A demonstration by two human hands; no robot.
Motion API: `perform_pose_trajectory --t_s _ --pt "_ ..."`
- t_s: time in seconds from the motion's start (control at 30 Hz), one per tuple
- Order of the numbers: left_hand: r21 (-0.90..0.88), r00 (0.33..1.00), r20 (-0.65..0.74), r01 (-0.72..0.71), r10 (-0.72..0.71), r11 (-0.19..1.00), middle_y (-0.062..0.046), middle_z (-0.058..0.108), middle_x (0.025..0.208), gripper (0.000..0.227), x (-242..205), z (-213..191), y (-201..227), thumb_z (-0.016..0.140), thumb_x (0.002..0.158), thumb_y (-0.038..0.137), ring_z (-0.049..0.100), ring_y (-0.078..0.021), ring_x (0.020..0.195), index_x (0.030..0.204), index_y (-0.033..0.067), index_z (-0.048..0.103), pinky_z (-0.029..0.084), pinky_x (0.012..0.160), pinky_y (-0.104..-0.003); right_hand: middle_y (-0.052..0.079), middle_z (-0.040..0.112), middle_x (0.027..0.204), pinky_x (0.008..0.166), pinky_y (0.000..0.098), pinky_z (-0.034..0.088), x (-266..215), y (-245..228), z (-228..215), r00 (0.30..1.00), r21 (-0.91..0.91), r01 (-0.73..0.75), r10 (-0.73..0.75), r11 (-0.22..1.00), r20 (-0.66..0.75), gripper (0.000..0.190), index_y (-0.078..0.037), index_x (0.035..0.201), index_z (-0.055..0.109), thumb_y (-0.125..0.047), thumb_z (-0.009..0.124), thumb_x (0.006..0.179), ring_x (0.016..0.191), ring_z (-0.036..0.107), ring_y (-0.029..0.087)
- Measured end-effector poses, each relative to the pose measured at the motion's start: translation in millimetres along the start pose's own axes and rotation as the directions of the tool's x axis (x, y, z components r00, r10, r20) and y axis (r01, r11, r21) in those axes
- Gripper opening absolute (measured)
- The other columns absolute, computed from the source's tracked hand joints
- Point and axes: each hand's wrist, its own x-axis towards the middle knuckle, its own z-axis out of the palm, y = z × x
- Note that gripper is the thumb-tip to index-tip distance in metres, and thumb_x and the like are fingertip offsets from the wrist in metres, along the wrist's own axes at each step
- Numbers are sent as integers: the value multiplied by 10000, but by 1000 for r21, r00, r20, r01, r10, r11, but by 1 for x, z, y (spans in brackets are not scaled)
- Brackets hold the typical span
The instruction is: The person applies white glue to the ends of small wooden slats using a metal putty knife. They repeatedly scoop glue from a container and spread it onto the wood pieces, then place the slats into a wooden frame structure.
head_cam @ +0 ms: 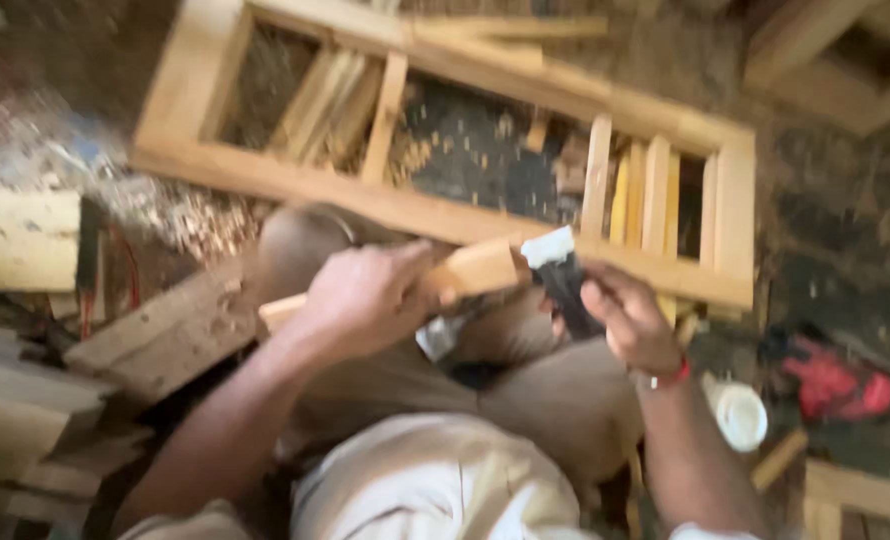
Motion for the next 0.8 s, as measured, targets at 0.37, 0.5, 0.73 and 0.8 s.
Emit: perform_pose_trajectory --t_s 0.37,0.5,0.73,0.8 --pt "-21 995 102 21 -19 1000 -176 754 940 512 -1 2 -9 656 894 458 703 -396 895 1310 160 643 539 765 -535 122 720 1185 880 317 601 0 -5 2 993 -218 117 -115 969 25 376 -124 1485 556 -147 520 1111 982 716 168" --pt "-15 996 87 -5 6 1000 -179 749 946 527 -4 1 -13 656 891 471 702 -396 893 1313 156 643 538 759 -537 95 671 1234 870 308 527 4 -24 9 977 -614 204 -202 763 73 381 -112 1411 628 -35 566 1043 1017 638 161" --pt "6 990 125 -64 62 998 -160 759 953 524 -5 -4 -20 638 902 496 707 -388 904 1311 169 650 544 775 -530 81 620 1300 1041 385 496 17 -50 12 923 -818 332 -339 470 180 496 -209 1348 669 62 680 933 1206 606 283" --pt "20 989 131 -77 74 997 -160 760 952 521 -4 -3 -21 636 906 498 708 -387 900 1314 174 651 544 776 -530 84 614 1302 1061 426 479 20 -53 11 906 -857 351 -366 376 211 520 -235 1325 680 61 713 898 1214 597 307"
